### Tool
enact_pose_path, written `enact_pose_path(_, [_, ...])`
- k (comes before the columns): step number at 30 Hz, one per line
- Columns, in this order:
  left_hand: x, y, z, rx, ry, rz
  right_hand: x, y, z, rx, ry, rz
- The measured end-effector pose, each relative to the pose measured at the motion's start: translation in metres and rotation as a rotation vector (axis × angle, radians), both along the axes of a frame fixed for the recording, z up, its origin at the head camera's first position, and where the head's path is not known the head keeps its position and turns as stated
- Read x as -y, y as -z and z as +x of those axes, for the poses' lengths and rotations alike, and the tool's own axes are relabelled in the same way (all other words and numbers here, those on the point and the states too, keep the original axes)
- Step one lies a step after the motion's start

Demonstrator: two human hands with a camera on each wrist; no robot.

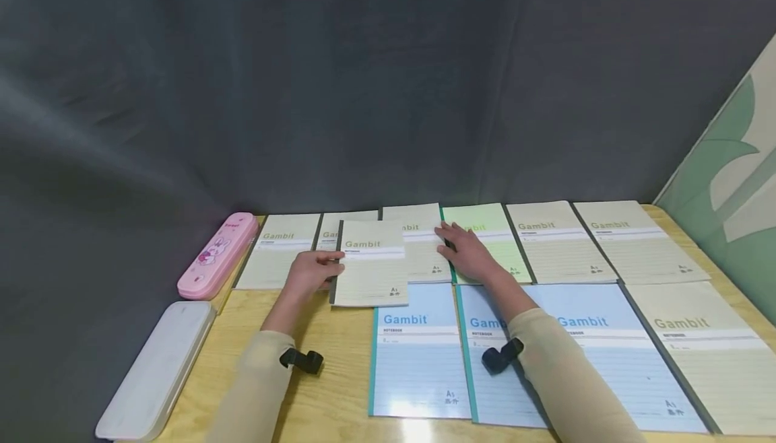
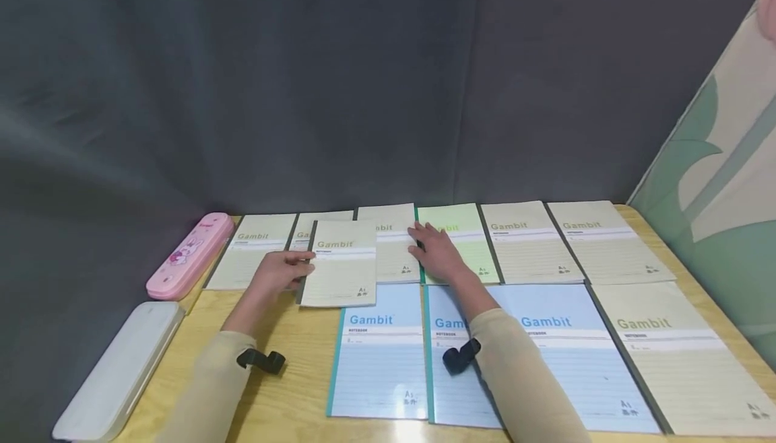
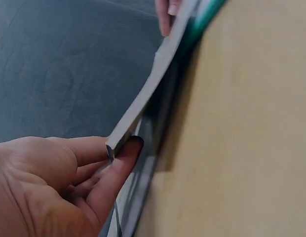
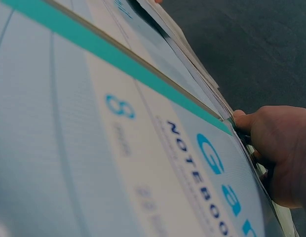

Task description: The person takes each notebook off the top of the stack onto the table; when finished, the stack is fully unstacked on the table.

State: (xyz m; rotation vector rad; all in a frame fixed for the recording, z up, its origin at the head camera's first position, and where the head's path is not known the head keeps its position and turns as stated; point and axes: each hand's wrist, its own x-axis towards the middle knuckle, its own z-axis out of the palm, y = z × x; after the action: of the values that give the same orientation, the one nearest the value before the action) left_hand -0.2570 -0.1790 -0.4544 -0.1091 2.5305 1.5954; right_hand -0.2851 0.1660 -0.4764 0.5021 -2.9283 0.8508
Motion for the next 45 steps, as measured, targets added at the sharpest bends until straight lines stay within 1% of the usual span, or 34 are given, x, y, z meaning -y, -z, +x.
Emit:
enact_pose_path(5, [0.004,0.005,0.013,-0.02,-0.008,-0.025,-0.003,0.0,-0.001,0.011,0.007,0.009])
enact_pose_path(11, [0.01,0.009,0.029,-0.039,-0.019,0.031,-0.004,0.0,-0.002,0.018,0.015,0.007])
enact_pose_path(14, [0.015,0.011,0.038,-0.026,-0.033,0.049,-0.003,0.0,-0.002,0.028,0.005,0.001])
enact_pose_path(18, [0.024,0.013,0.052,-0.006,-0.053,0.036,-0.001,-0.001,-0.002,0.048,0.005,-0.001])
enact_pose_path(22, [0.033,0.014,0.066,-0.001,-0.064,0.006,0.001,-0.003,-0.001,0.037,0.009,-0.003])
enact_pose_path(27, [0.042,0.015,0.086,0.015,-0.065,0.024,0.001,-0.002,-0.002,0.038,0.012,-0.001])
enact_pose_path(31, [0.046,0.014,0.1,0.022,-0.068,0.024,-0.001,-0.001,-0.002,0.041,0.015,-0.002])
enact_pose_path(35, [0.051,0.012,0.115,0.038,-0.081,-0.02,-0.001,-0.001,-0.002,0.036,0.004,-0.014])
enact_pose_path(40, [0.057,0.011,0.128,0.064,-0.096,-0.02,-0.002,-0.002,-0.001,0.024,-0.003,-0.016])
enact_pose_path(45, [0.062,0.012,0.136,0.081,-0.096,-0.001,-0.001,-0.003,0.0,0.025,-0.005,-0.021])
